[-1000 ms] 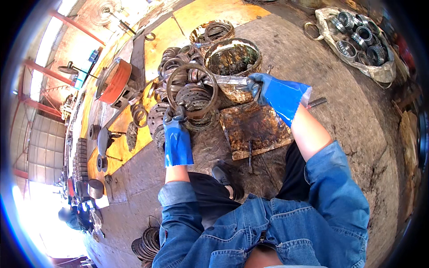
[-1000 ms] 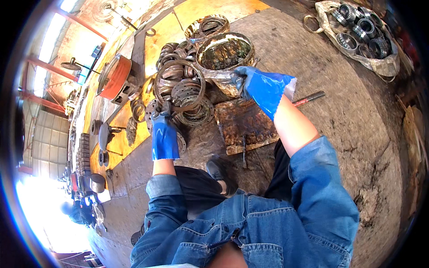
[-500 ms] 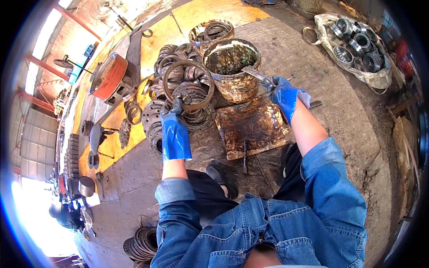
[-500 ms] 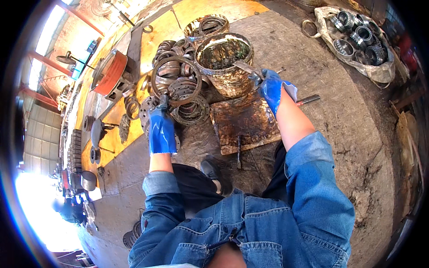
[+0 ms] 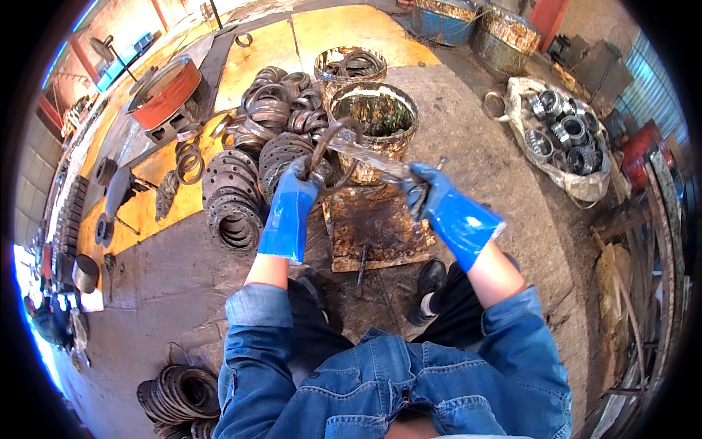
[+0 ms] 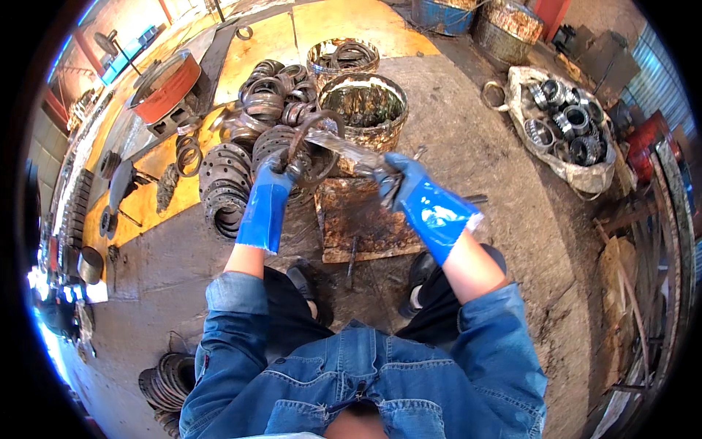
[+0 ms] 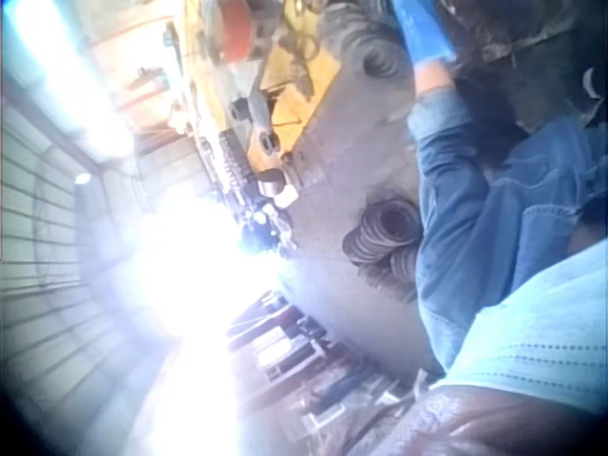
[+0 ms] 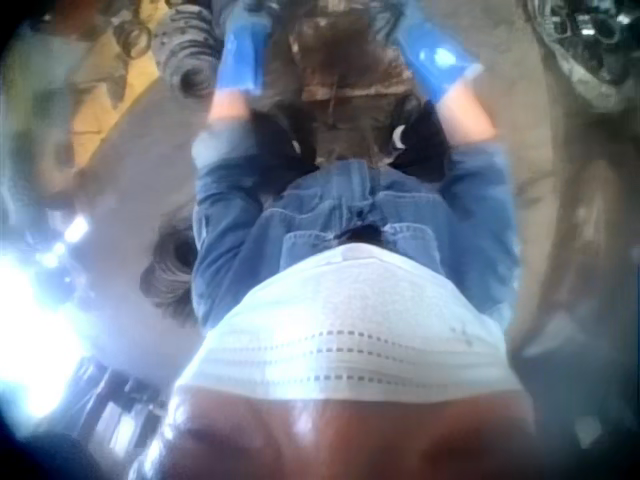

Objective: The person cleans and applies grease to several large metal rings using a scraper and a hammer by a bucket of lubricant.

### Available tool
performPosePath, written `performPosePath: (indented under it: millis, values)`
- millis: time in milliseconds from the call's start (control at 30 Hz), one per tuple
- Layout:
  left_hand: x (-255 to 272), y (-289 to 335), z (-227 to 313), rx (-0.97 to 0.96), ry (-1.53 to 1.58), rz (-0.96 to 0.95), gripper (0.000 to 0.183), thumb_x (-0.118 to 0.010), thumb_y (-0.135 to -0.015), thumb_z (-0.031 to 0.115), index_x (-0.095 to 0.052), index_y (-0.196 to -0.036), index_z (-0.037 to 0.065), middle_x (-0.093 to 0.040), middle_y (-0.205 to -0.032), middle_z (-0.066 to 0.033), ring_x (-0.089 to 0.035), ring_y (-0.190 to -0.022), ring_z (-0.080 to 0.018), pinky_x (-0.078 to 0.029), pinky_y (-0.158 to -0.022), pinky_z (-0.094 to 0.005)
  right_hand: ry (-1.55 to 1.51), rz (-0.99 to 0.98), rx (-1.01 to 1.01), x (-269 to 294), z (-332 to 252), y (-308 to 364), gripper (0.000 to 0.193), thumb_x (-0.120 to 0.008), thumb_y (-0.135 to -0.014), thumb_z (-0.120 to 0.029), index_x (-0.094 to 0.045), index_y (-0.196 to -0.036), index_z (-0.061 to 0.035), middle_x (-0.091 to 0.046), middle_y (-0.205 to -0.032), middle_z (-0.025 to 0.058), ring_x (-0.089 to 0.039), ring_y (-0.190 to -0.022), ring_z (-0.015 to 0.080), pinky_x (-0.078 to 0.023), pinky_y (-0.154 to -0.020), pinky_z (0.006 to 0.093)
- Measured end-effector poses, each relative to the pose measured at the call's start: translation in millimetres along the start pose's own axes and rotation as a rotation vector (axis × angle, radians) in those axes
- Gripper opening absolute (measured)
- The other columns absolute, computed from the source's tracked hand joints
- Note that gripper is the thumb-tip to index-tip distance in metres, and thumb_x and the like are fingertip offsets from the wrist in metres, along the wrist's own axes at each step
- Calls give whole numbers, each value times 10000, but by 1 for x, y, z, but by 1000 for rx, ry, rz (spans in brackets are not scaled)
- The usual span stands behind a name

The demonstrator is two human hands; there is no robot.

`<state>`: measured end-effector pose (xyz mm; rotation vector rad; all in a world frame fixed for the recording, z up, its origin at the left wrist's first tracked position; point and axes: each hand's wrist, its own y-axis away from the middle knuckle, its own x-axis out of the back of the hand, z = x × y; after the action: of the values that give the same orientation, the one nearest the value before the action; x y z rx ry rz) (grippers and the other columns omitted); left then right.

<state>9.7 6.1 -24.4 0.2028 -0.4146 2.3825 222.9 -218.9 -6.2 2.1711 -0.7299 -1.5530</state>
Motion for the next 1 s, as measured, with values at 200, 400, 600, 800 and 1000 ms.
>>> performPosePath:
  millis: [200,400,600,800,1000]
  values:
    - [-3,1,12,-14,-405,81,398,-697,-815,151,-602,-1170,-1,-682,-1057,-175,-665,-950,-283,-508,-827,-334,-173,26,88,-44,11,-16,176,-610,-901,-252,-599,-854,-83,-589,-654,68,-554,-499,149,-450,-369,268]
    - [4,3,15,115,-322,-60,294,-645,-833,215,-635,-1078,52,-684,-998,-154,-669,-913,-303,-531,-756,-359,35,-50,262,-70,-66,-64,179,-543,-931,-245,-571,-895,-72,-603,-680,75,-564,-519,169,-464,-417,286]
    - [-14,14,27,210,-962,-379,318,-641,-809,348,-648,-1056,148,-689,-952,-145,-667,-904,-334,-546,-755,-436,285,-38,609,-168,-156,-152,230,-534,-925,-250,-576,-865,-33,-659,-740,112,-601,-529,206,-534,-461,301]
    - [-20,13,14,257,-1007,-488,453,-656,-801,443,-604,-1174,190,-682,-1025,-141,-657,-956,-337,-539,-784,-441,981,-96,1084,-192,-249,-209,243,-506,-934,-235,-596,-899,-12,-645,-766,109,-617,-594,204,-522,-503,307]
    - [-9,9,16,269,-945,-450,486,-639,-814,467,-597,-1212,191,-678,-1053,-151,-647,-956,-360,-531,-824,-441,906,29,966,-171,-206,-170,206,-550,-935,-211,-597,-984,-17,-661,-844,124,-654,-664,242,-545,-524,328]
